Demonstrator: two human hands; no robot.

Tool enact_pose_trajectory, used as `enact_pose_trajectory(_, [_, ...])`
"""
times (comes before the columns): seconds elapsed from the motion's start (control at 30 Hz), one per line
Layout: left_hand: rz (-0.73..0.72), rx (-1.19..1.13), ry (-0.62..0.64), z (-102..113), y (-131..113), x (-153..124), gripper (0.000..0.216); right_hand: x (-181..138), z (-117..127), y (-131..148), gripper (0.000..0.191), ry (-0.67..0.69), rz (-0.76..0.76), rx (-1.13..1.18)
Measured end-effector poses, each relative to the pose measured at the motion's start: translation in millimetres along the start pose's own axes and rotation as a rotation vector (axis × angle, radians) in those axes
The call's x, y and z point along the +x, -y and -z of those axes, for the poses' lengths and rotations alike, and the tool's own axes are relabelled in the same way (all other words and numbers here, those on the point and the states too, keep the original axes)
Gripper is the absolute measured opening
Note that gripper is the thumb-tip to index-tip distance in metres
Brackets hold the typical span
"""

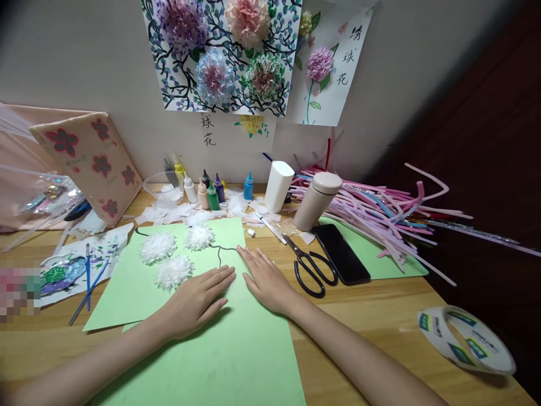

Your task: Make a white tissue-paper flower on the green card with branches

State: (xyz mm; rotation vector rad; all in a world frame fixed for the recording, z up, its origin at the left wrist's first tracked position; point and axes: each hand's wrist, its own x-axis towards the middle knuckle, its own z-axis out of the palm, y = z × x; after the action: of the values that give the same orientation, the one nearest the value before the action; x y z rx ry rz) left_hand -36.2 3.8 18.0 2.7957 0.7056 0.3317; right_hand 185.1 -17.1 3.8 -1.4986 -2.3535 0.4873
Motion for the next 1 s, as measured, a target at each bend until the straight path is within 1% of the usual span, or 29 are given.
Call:
enact_pose_trajectory(0.1, [0.0, 0.016, 0.023, -0.6, -0.1, 0.4, 0.046, 0.1, 0.2, 0.4, 0.056, 0.009, -0.004, -0.004])
enact_pose_trajectory(0.2, [-0.009, 0.019, 0.021, 0.3, -0.8, 0.7, 0.048, 0.1, 0.0, 0.3, 0.056, 0.01, -0.004, -0.011])
enact_pose_trajectory(0.27, [-0.011, 0.021, -0.004, 1.3, -1.3, 0.6, 0.047, -0.1, -0.5, 0.0, 0.056, 0.006, -0.002, -0.015])
enact_pose_trajectory(0.4, [-0.009, 0.028, -0.103, 1.7, -1.7, -0.1, 0.042, -0.3, -1.1, -0.1, 0.056, -0.002, 0.003, -0.015])
enact_pose_trajectory(0.47, [-0.012, 0.041, -0.123, 0.7, -1.8, -0.5, 0.04, -0.3, -0.8, 0.4, 0.056, -0.003, 0.003, -0.012])
enact_pose_trajectory(0.63, [-0.02, 0.067, -0.075, -1.8, -2.4, -1.5, 0.041, -0.3, 0.3, 2.4, 0.055, 0.001, -0.002, -0.015])
enact_pose_trajectory(0.73, [-0.027, 0.056, -0.071, -0.8, -3.1, -1.7, 0.043, -0.8, -0.2, 2.5, 0.056, -0.004, -0.009, -0.021])
enact_pose_trajectory(0.87, [-0.015, 0.039, -0.13, 1.9, -3.2, -1.8, 0.041, -1.1, -0.9, 1.3, 0.056, 0.001, -0.022, -0.033])
enact_pose_trajectory(1.0, [-0.029, 0.053, -0.2, -0.2, -2.4, -2.8, 0.038, 0.7, 0.9, -0.7, 0.055, 0.02, -0.026, -0.048])
